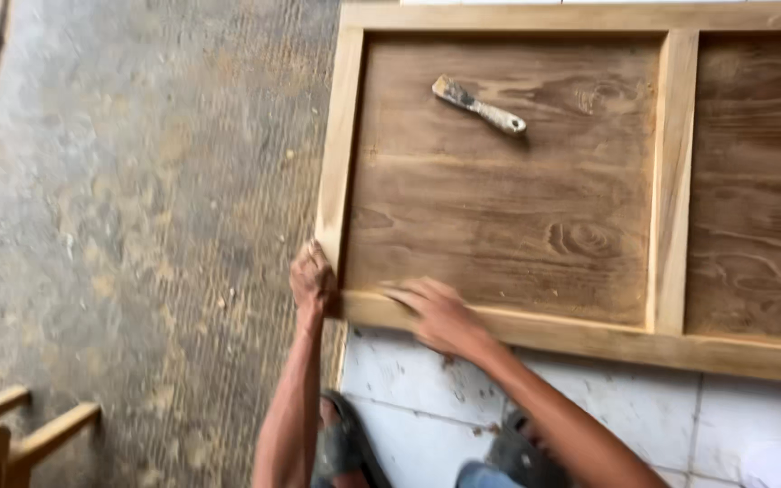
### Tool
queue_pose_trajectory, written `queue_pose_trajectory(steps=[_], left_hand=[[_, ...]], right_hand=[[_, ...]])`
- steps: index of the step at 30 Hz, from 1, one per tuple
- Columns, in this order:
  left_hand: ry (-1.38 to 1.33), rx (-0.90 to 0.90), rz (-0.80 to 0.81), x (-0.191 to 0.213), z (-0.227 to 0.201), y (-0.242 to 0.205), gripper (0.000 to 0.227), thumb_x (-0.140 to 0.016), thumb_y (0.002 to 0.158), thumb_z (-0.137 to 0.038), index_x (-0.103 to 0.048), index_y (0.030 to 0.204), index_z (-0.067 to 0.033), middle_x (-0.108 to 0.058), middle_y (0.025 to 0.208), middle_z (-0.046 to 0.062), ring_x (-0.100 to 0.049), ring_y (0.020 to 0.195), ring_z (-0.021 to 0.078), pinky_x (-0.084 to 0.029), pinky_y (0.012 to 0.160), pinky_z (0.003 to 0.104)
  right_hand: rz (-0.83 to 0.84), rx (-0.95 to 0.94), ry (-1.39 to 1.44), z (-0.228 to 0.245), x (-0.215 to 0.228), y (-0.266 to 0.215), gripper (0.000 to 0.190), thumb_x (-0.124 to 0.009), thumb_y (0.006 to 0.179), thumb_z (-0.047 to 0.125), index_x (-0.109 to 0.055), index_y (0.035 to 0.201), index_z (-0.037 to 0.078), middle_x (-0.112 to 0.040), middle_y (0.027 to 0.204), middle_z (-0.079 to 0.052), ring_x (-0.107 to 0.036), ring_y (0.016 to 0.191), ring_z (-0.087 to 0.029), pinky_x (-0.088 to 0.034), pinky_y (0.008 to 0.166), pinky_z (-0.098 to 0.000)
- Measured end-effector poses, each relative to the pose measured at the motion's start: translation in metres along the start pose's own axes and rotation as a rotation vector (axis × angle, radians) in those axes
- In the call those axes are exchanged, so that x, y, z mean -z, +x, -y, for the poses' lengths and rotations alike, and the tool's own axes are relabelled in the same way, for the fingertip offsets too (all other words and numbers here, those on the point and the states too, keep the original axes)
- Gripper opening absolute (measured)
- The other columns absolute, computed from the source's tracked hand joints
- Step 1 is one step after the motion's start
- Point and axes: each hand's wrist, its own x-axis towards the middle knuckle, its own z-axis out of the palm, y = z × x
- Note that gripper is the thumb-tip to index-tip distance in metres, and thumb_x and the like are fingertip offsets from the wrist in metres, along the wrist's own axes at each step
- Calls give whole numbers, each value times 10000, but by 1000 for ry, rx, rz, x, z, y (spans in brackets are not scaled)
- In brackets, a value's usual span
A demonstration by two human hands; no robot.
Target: The person sands the edges and corners of a wooden frame lying on the floor using a sanding block. They work methodically along the frame's perimeter, smoothing the wood surface.
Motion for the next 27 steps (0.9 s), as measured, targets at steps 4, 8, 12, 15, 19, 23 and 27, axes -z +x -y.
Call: queue_pose_trajectory(steps=[4,8,12,15,19,23,27], left_hand=[[2,-138,-16,-19,20,8,532,-244,1186,-432,-517,842,-132,-496,669,19,-456,555,156,-423,509,322],[117,-1,-39,-10,3,-4,572,-224,1123,-576,-602,972,-175,-610,910,117,-563,816,317,-468,748,455],[670,-675,-317,-61,95,66,220,-400,1072,-143,-618,1067,-113,-641,893,114,-657,675,380,-529,569,523],[123,-108,9,-1,-7,-2,635,-228,1136,-451,-707,1032,-47,-755,1063,275,-720,882,383,-590,743,528],[189,64,27,2,-20,-7,733,-236,1107,-584,-741,1340,-108,-682,1301,347,-622,1209,572,-455,1063,653],[273,-274,-177,-14,20,4,503,-375,1196,-371,-714,1201,0,-694,1164,320,-655,948,466,-508,771,556],[490,-955,-867,-54,-3,38,208,-559,969,56,-592,1165,-6,-535,1099,106,-561,870,165,-560,593,190]], right_hand=[[-52,-382,-6,-92,56,-150,501,-758,900,267,-720,1397,314,-721,1396,-33,-658,1283,-255,-480,1110,-461],[-144,-460,-80,-81,9,-139,656,-664,781,130,-663,1404,335,-680,1439,22,-622,1307,-228,-441,1173,-579],[-234,-53,96,5,-43,34,386,-602,947,258,-755,1290,169,-736,1246,-77,-630,1130,-323,-471,988,-500],[11,-191,-127,40,-9,24,466,-363,1102,257,-636,1477,204,-687,1234,-152,-631,1071,-325,-512,959,-506],[-72,-213,-273,-54,53,-117,648,-578,832,27,-664,1447,211,-682,1243,-84,-621,1117,-312,-479,935,-520],[-10,-656,-587,-114,102,-235,220,-635,884,107,-740,1036,227,-689,1069,-9,-637,997,-240,-462,870,-472],[-532,-815,-293,-106,109,-261,182,-643,953,303,-582,846,170,-679,824,26,-589,672,-199,-464,803,-434]])
